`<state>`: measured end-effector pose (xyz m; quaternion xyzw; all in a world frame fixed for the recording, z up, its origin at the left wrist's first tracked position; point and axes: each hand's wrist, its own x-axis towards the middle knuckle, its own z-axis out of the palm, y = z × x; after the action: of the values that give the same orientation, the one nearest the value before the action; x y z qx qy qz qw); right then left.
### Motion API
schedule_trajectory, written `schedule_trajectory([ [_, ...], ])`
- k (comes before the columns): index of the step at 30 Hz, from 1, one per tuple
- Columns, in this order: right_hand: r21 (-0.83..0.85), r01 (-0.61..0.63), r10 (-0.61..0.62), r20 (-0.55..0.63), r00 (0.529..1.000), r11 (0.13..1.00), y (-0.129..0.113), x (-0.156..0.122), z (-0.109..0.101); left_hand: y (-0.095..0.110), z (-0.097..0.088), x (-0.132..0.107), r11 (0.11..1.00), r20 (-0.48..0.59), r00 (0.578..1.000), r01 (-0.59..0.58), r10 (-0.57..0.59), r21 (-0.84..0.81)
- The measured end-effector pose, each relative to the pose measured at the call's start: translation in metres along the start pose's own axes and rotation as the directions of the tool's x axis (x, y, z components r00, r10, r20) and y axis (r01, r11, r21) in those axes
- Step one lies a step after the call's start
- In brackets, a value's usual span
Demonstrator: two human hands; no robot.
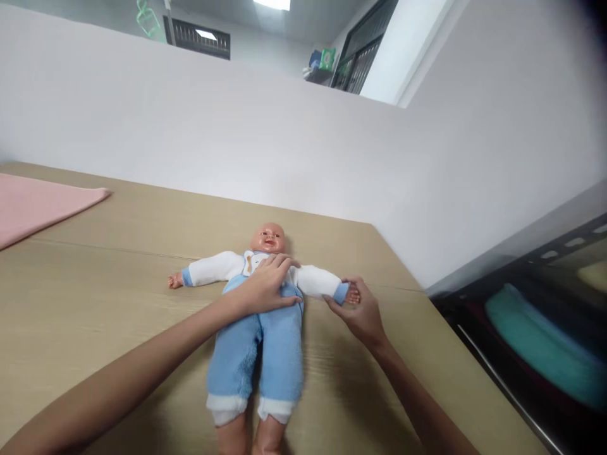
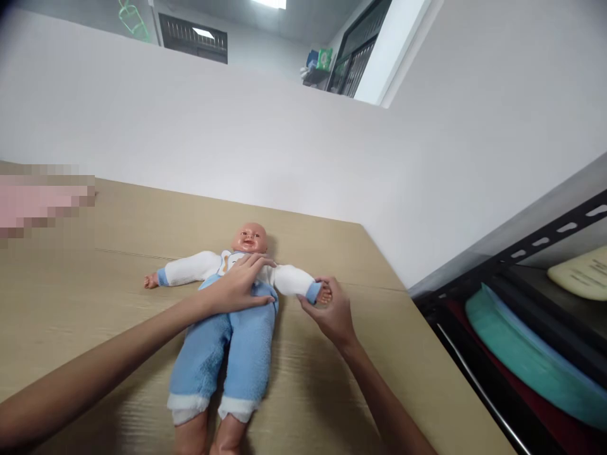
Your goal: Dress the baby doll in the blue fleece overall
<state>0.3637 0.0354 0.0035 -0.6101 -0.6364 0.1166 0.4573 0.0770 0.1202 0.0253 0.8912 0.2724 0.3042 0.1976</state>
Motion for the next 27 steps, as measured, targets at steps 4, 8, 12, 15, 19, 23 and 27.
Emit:
schedule_trajectory([
  [4,0.008,0.274,-0.274,0.018,0.962,0.962,-0.066,0.013,0.010,-0.001,0.015,0.031,1.000,-0.087,0.996,0.000,0.000,0.002],
  [8,0.181,0.313,-0.299,-0.100,0.949,0.932,-0.082,0.006,0.039,-0.010,0.011,0.030,0.988,-0.191,0.976,0.084,-0.108,-0.128],
  [12,0.348,0.146,-0.091,-0.169,0.981,0.926,-0.046,-0.020,0.071,-0.026,-0.013,0.010,0.824,-0.297,0.869,0.193,-0.396,-0.533],
  [15,0.434,-0.043,0.053,-0.011,0.999,0.900,-0.023,-0.038,0.089,-0.037,-0.031,0.000,0.655,-0.332,0.766,0.149,-0.550,-0.741],
  [19,0.466,-0.089,0.008,0.171,0.985,0.881,-0.023,-0.050,0.100,-0.044,-0.040,-0.010,0.337,-0.265,0.653,-0.017,-0.709,-0.941],
  [23,0.466,-0.042,-0.092,0.261,0.961,0.884,-0.043,-0.054,0.100,-0.047,-0.048,-0.019,0.139,-0.207,0.565,-0.160,-0.799,-0.977],
  [27,0.471,0.028,-0.167,0.257,0.952,0.882,-0.069,-0.054,0.106,-0.060,-0.059,-0.027,0.152,-0.269,0.526,-0.256,-0.807,-0.955],
])
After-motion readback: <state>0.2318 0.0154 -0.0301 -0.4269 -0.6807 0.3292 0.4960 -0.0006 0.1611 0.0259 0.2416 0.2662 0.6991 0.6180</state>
